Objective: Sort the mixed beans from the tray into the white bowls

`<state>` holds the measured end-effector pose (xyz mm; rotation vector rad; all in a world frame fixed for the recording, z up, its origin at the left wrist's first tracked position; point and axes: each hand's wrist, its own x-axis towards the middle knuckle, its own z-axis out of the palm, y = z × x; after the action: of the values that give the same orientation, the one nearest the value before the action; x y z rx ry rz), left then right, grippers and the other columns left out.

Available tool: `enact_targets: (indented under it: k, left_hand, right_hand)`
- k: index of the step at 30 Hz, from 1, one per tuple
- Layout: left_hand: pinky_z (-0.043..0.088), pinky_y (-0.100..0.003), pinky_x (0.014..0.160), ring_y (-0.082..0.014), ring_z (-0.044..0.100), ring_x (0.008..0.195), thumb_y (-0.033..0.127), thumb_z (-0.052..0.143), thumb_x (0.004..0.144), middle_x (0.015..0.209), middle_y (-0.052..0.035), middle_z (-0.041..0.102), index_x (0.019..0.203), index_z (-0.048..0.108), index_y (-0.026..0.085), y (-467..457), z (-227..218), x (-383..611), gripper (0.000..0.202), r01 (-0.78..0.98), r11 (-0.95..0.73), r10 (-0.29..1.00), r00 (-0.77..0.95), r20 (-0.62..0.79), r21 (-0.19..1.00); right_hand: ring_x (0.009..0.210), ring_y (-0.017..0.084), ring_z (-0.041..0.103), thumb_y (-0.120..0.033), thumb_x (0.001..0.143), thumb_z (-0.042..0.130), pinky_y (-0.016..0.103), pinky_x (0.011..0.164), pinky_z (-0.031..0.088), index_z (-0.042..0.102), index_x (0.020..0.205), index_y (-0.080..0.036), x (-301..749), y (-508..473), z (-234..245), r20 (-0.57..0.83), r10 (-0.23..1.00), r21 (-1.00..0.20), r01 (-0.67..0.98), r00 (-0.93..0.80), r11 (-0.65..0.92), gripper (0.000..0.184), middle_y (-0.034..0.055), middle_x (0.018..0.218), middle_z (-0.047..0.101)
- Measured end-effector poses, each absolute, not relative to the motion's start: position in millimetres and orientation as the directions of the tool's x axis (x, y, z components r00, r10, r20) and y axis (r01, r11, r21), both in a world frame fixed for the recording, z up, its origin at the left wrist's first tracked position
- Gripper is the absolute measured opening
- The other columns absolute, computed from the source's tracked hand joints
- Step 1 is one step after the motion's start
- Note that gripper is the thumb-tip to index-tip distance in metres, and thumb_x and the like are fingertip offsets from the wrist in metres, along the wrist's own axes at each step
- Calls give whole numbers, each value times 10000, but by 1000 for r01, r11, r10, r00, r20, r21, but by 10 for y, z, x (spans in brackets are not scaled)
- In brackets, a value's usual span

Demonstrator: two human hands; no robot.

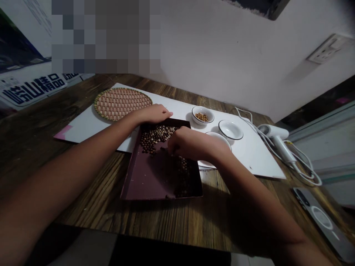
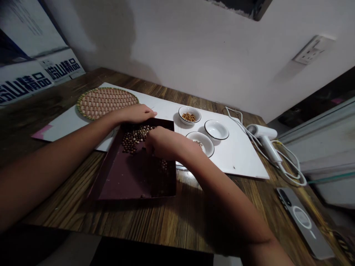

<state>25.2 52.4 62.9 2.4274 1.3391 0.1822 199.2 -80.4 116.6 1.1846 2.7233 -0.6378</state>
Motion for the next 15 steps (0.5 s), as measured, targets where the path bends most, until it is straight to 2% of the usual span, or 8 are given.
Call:
enact_targets:
  k: [4, 11, 15]
  left_hand:
    - [348, -339, 644, -223, 535, 680, 563, 404, 949, 742, -96, 643, 722, 626, 183, 543, 606, 248, 495, 789, -493, 835, 548, -56, 366]
    - [344, -344, 636, -216, 517, 663, 562, 416, 939, 739, -98, 639, 694, 593, 195, 539, 614, 240, 476, 793, -482, 839, 541, -67, 372]
    - [343, -345, 631, -216, 510, 655, 560, 417, 937, 733, -95, 629, 695, 588, 196, 539, 616, 244, 470, 797, -478, 842, 536, -67, 368]
  right_hand:
    - [675, 121, 585, 16, 823, 576, 268, 626, 376, 814, 930, -168, 1915, -863, 1146, -349, 672, -264, 756, -653, 599, 319, 27, 828, 765]
    - [684, 139, 613, 21, 857, 558, 286, 635, 397, 823, 985, -168, 1780, -900, 1134, -379, 710, -147, 796, -594, 588, 350, 75, 917, 777]
    - [697, 156, 636, 24, 864, 569, 286, 652, 416, 820, 978, -127, 1730, -914, 1107, -385, 708, -60, 781, -592, 621, 314, 95, 857, 766]
